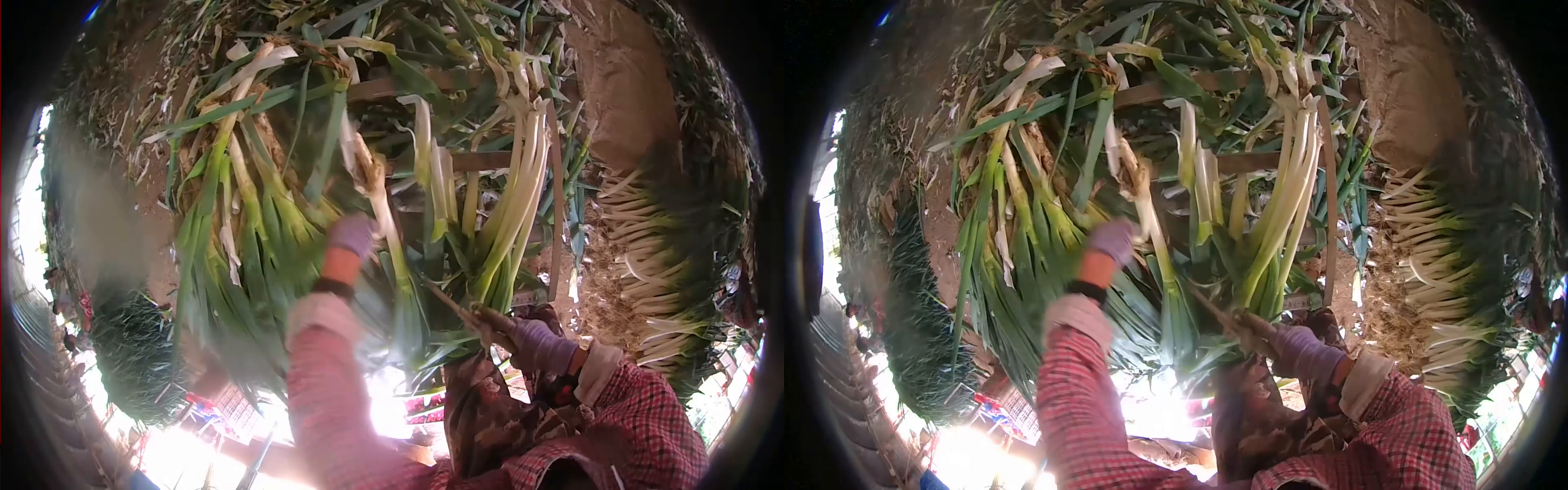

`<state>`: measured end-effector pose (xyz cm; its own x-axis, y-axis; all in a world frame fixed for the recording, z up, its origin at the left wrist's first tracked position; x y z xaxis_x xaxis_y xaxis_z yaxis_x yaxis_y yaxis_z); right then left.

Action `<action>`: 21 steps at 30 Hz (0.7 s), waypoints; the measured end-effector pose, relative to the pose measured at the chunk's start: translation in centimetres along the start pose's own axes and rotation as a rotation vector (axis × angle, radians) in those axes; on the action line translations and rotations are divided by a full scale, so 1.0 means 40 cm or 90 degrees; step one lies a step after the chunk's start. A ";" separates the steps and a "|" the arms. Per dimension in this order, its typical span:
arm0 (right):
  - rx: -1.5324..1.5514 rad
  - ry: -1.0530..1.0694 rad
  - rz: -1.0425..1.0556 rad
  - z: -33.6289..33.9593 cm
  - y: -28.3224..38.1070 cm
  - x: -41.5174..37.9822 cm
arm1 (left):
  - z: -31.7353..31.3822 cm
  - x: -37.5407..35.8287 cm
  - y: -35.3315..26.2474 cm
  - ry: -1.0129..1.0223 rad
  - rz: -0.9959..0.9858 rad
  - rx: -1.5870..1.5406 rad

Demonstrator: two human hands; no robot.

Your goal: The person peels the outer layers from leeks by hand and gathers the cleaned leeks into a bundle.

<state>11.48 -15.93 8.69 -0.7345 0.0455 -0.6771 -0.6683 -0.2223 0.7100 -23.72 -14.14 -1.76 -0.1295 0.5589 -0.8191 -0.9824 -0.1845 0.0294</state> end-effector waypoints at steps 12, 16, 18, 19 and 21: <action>-0.399 -0.226 0.135 0.056 -0.172 0.204 | -0.306 -0.051 -0.081 -0.177 0.249 -0.504; 0.021 -0.189 0.102 0.109 -0.105 0.224 | -0.401 -0.040 -0.185 -0.237 0.337 -0.537; -0.019 -0.239 0.112 0.142 -0.052 0.241 | -0.370 -0.038 -0.187 -0.131 0.442 -0.567; -0.171 -0.271 0.251 0.098 -0.027 0.252 | -0.372 -0.047 -0.201 -0.179 0.406 -0.650; -0.193 -0.016 0.097 0.044 -0.016 0.219 | -0.376 -0.095 -0.238 -0.276 0.326 -0.816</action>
Point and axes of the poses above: each hand's wrist, its own x-axis towards the middle knuckle, its own z-axis out of the back of the hand, y = z × x, the point moved 3 cm from there along x, towards the middle knuckle, and after that the axes turned 6 degrees about z, right-handed, at the moved point
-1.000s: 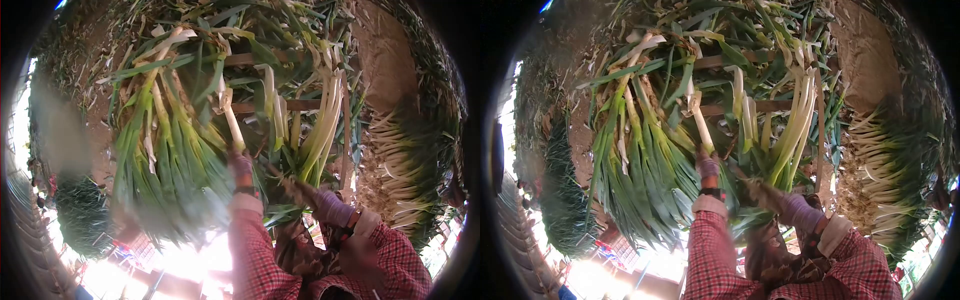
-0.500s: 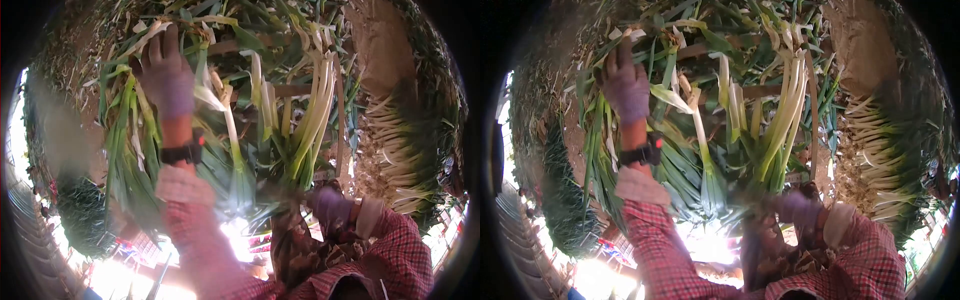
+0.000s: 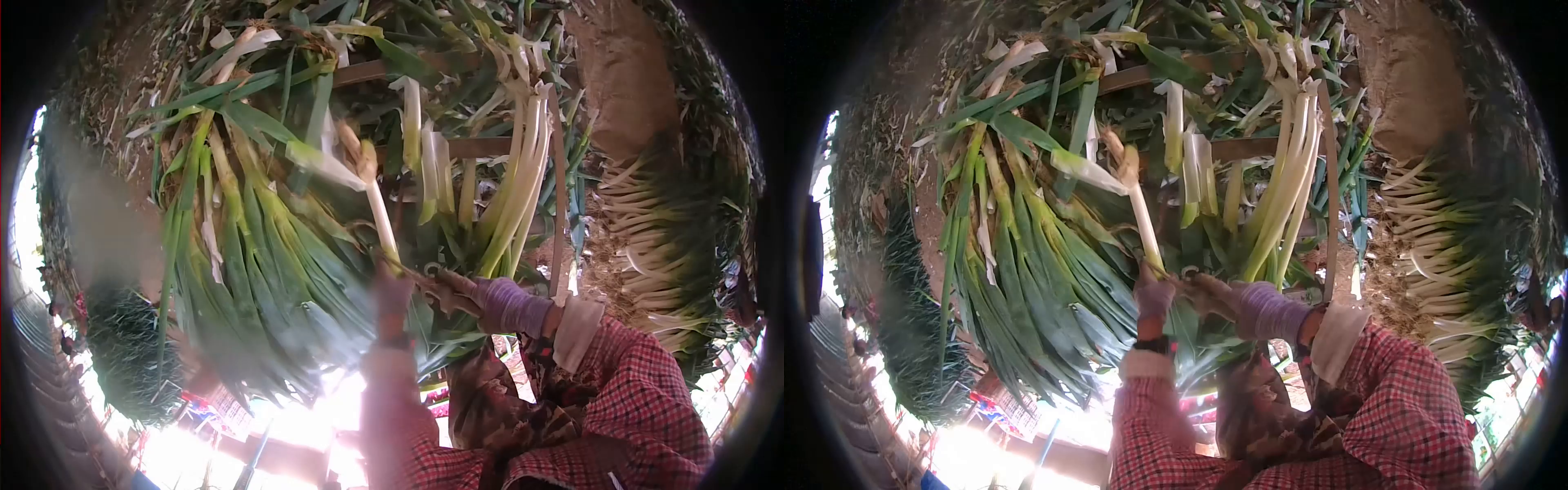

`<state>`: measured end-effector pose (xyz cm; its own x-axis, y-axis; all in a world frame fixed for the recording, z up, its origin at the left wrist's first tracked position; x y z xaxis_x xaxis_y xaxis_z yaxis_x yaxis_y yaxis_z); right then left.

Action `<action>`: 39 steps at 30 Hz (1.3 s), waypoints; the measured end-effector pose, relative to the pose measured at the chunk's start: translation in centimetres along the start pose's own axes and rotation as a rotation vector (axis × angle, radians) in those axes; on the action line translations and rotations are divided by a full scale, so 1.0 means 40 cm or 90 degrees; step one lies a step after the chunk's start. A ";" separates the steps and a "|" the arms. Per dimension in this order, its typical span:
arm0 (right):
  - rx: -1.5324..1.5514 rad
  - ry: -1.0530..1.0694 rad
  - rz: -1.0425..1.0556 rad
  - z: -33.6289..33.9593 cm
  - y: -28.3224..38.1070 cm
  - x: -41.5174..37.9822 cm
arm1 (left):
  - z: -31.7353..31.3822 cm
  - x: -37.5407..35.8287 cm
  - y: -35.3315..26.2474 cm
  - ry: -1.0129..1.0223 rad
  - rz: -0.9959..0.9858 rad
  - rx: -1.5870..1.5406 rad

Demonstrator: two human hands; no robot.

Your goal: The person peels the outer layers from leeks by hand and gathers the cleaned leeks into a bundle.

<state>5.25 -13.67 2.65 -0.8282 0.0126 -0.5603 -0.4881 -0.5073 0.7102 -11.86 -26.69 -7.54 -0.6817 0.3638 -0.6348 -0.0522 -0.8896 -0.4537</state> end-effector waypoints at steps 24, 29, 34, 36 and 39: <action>0.029 -0.099 -0.062 -0.028 0.006 0.039 | -0.018 -0.177 0.137 0.341 0.205 -0.402; 0.086 -0.148 -0.152 0.047 -0.061 0.083 | -0.005 -0.227 0.094 0.425 0.151 -0.494; 0.119 -0.214 -0.126 0.051 -0.074 0.010 | 0.001 -0.262 0.085 0.514 0.197 -0.662; 0.113 -0.180 -0.144 0.056 -0.083 0.010 | -0.020 -0.261 0.101 0.576 0.225 -0.702; 0.070 -0.068 -0.138 0.020 -0.078 -0.012 | -0.007 -0.275 0.068 0.517 0.193 -0.616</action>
Point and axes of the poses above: each hand's wrist, its own x-axis towards the middle knuckle, its own z-axis out of the back of the hand, y = z × x, the point moved 3 cm from there along x, towards the middle knuckle, and after that the axes turned 6 degrees about z, right-handed, at the moved point
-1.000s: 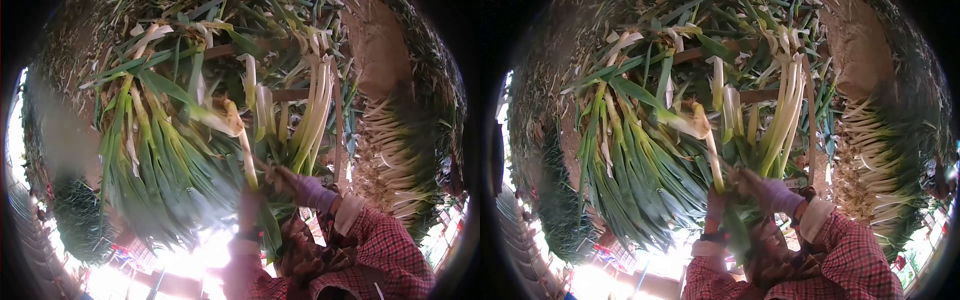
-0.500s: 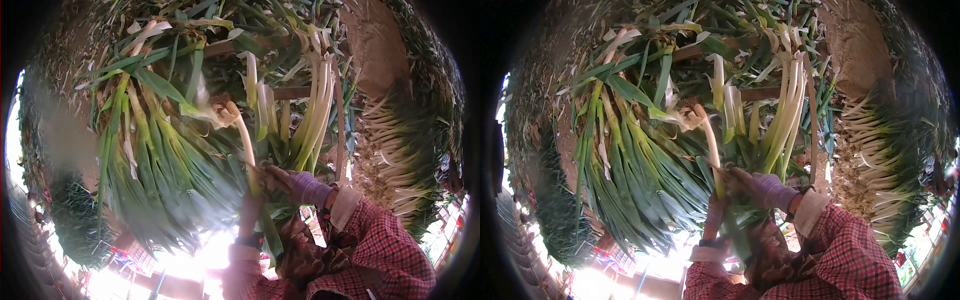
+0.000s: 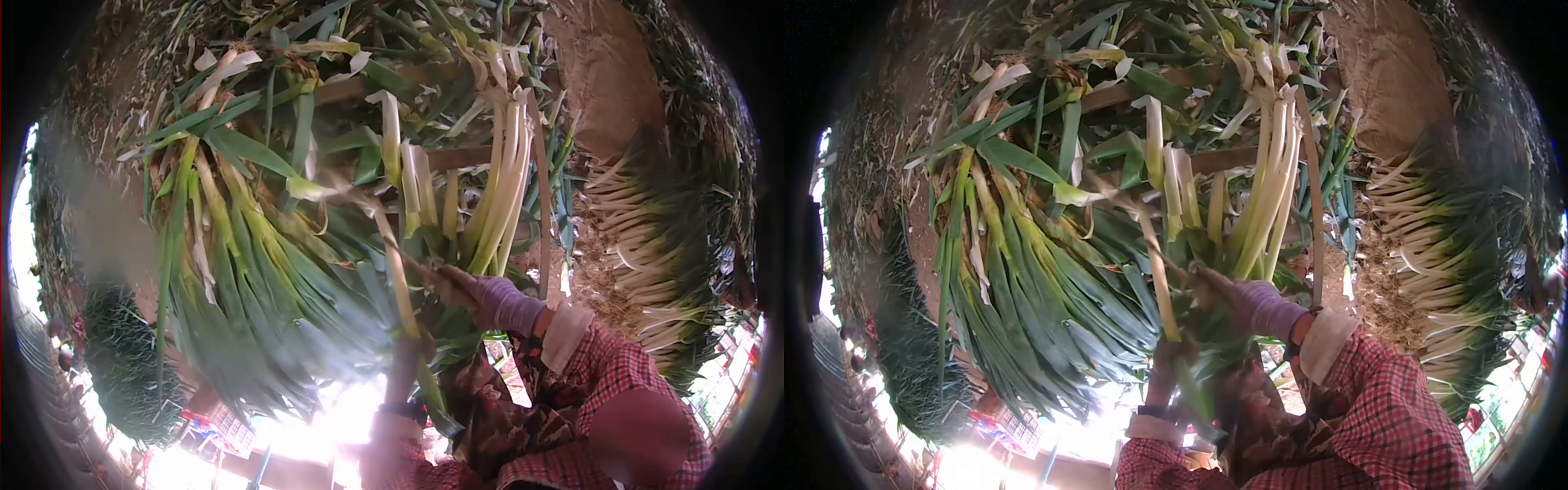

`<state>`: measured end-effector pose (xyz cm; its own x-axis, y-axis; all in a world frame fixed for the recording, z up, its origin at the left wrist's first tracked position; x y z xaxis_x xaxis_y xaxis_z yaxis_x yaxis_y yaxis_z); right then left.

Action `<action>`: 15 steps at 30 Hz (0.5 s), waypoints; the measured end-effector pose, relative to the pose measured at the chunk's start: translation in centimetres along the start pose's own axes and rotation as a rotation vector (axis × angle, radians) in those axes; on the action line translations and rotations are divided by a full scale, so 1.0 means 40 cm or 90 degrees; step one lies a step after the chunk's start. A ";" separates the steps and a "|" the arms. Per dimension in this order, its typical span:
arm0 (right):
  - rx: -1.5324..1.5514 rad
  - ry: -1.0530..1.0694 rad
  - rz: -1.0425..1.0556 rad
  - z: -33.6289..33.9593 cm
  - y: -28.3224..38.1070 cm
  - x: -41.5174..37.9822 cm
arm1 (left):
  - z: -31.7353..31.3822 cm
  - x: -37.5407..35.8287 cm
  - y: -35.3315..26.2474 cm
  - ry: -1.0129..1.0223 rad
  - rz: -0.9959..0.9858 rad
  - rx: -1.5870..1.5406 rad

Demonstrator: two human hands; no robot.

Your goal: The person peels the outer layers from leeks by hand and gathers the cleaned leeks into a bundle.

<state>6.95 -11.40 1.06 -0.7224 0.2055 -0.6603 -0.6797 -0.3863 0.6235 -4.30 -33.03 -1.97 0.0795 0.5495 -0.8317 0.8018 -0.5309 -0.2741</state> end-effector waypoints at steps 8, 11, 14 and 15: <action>-0.084 -0.098 0.219 -0.002 0.011 -0.104 | -0.037 -0.025 0.004 -0.021 -0.015 0.045; 0.029 -0.305 0.142 0.078 -0.089 -0.156 | -0.134 0.014 -0.120 0.004 -0.060 0.208; 0.124 -0.452 0.059 0.145 -0.157 -0.229 | -0.281 0.147 -0.245 0.023 -0.266 0.401; 0.119 -0.444 0.091 0.128 -0.178 -0.253 | -0.274 0.258 -0.198 -0.093 -0.297 0.598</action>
Point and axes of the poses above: each hand's wrist, its own x-axis towards the middle knuckle, its own z-axis out of the back of the hand, y = z × x, the point moved 3 cm from there along x, towards the middle knuckle, and after that the axes turned 6 degrees about z, right-handed, at the moved point
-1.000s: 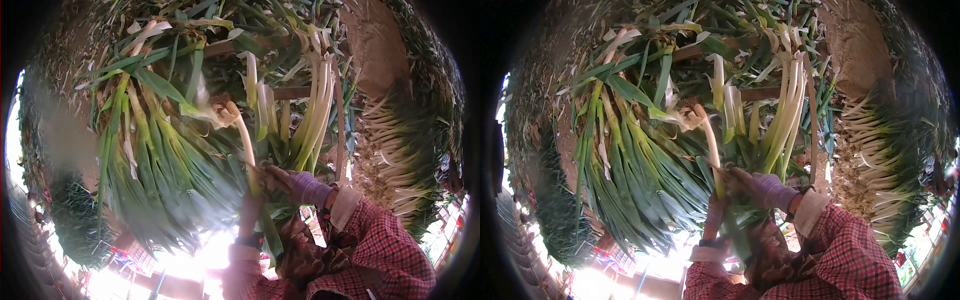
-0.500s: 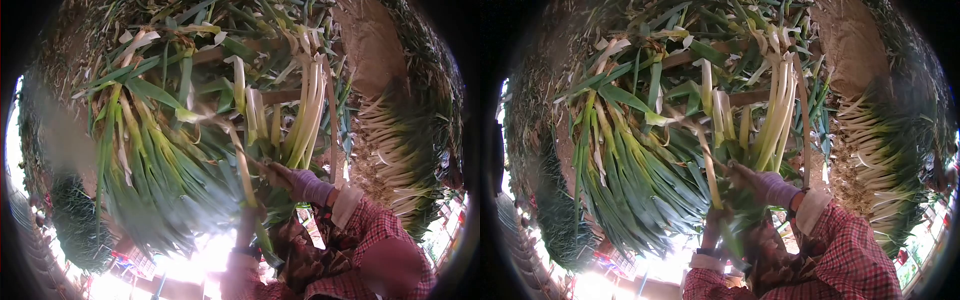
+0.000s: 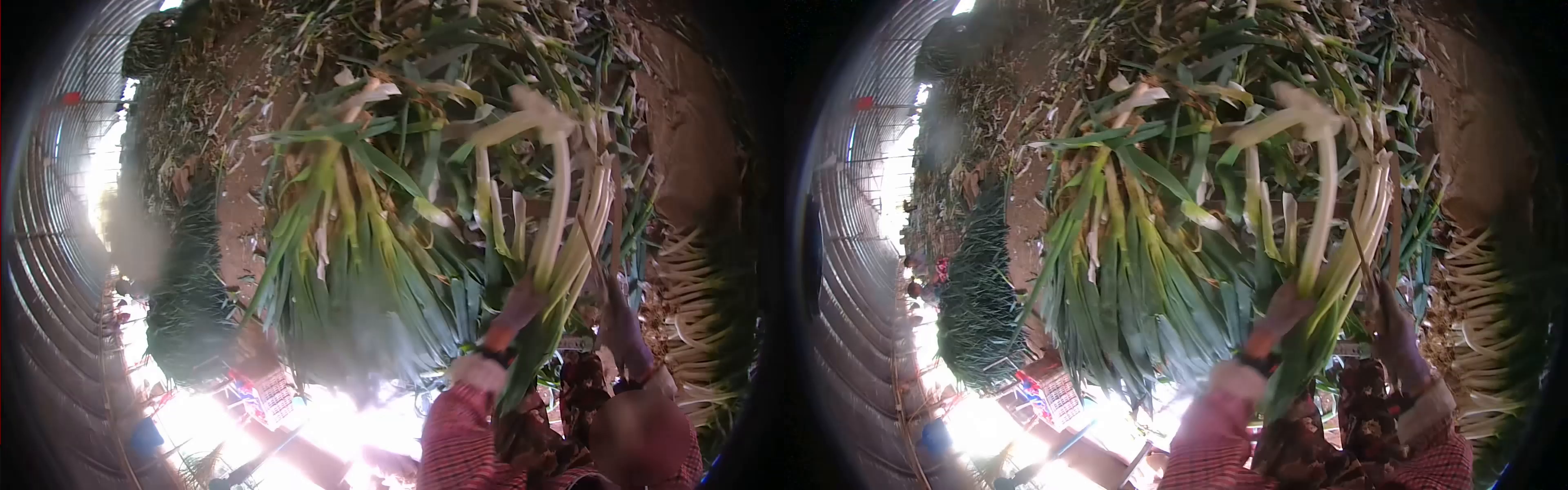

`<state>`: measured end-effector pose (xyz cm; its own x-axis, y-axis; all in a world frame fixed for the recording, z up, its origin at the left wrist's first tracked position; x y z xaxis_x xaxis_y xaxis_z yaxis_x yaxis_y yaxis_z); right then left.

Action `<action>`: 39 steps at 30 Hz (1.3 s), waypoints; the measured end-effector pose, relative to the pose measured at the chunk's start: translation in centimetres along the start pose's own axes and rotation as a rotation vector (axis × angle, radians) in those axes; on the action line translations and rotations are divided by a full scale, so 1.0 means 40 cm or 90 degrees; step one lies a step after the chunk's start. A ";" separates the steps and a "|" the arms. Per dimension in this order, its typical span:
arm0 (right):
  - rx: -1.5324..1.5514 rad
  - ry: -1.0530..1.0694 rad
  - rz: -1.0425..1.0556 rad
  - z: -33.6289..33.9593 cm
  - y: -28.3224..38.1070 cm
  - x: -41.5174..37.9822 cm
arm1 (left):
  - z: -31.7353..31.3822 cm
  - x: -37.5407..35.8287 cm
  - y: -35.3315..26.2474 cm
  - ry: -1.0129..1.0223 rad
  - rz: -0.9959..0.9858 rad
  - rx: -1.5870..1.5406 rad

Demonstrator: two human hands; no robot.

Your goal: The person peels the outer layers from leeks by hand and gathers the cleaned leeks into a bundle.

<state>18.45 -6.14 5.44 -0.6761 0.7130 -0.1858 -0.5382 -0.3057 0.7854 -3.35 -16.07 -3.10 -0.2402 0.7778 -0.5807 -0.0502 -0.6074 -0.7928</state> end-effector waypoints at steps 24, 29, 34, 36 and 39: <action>-0.015 0.371 0.003 -0.309 0.455 0.153 | 1.154 0.097 -0.086 -0.248 0.279 0.692; -0.020 0.412 -0.022 -0.318 0.486 0.159 | 0.869 -0.103 0.079 -0.179 0.271 0.323; -0.034 0.599 -0.082 -0.256 0.582 0.094 | 0.631 -0.235 0.096 -0.251 0.186 0.148; 0.012 0.629 -0.006 -0.224 0.602 0.051 | 0.573 -0.266 0.127 -0.271 0.218 0.029; 0.072 0.459 0.045 -0.165 0.593 0.044 | 0.549 -0.275 0.193 -0.275 0.289 -0.172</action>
<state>1.19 -16.30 19.84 -0.8918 0.0898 -0.4435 -0.4515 -0.2407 0.8592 -22.40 -32.86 1.21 -0.5490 0.2867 -0.7851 0.3772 -0.7532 -0.5389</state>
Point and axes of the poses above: each hand's wrist, its own x-axis towards the middle knuckle, its own z-axis out of the back of the hand, y = z × x, the point moved 3 cm from there along x, towards the middle knuckle, and after that the axes turned 6 degrees about z, right-handed, at the moved point
